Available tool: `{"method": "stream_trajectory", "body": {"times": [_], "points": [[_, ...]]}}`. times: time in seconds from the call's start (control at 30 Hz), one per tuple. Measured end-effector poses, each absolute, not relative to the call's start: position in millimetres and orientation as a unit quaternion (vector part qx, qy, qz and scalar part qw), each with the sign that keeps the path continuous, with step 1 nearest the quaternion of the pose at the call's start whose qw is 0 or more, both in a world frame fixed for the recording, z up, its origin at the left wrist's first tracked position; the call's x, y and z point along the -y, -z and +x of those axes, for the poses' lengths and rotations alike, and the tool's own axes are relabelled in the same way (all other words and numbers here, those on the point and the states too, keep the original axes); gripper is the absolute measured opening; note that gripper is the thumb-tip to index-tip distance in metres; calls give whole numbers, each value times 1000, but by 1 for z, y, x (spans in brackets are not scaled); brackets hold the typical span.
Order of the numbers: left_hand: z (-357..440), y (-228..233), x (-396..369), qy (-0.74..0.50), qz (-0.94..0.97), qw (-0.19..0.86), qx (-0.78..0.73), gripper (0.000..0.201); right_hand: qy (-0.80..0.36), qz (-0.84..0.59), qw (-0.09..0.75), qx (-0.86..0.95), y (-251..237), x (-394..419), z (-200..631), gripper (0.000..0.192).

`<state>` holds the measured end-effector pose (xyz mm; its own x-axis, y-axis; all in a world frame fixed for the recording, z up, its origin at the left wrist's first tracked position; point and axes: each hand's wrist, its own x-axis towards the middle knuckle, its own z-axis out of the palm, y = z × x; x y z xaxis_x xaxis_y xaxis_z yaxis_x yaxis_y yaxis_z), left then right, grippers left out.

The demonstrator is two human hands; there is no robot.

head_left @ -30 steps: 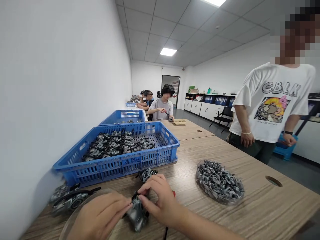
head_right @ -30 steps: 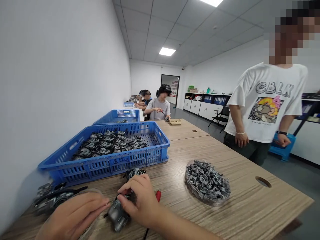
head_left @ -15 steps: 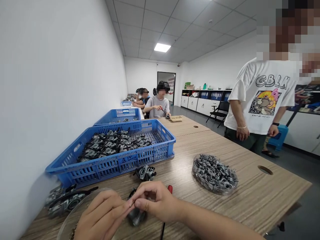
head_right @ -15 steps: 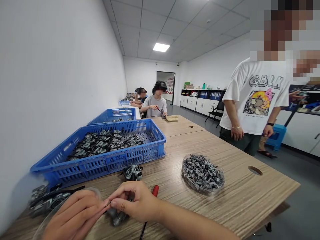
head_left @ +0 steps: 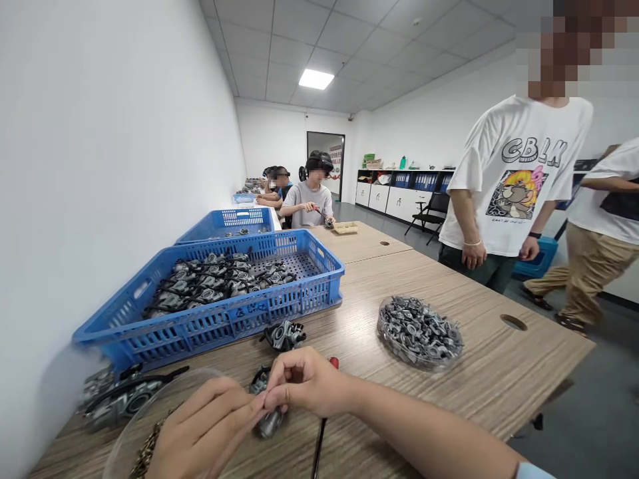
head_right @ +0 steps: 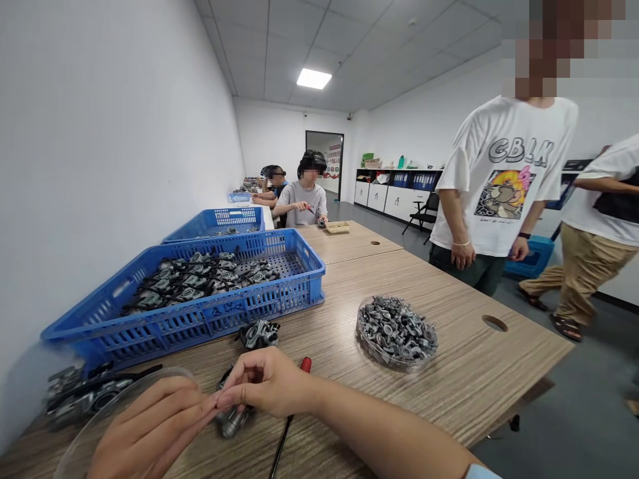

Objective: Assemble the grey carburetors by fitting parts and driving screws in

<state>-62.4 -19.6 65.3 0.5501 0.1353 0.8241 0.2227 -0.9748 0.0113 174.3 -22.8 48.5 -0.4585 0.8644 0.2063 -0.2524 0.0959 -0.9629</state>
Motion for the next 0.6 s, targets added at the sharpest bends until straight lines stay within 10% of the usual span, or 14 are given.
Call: {"method": "stream_trajectory", "body": {"times": [0.6], "points": [[-61,-55,17,440,-887,61,125,17,-235,-300,416,826,-74,28,232,42]]}}
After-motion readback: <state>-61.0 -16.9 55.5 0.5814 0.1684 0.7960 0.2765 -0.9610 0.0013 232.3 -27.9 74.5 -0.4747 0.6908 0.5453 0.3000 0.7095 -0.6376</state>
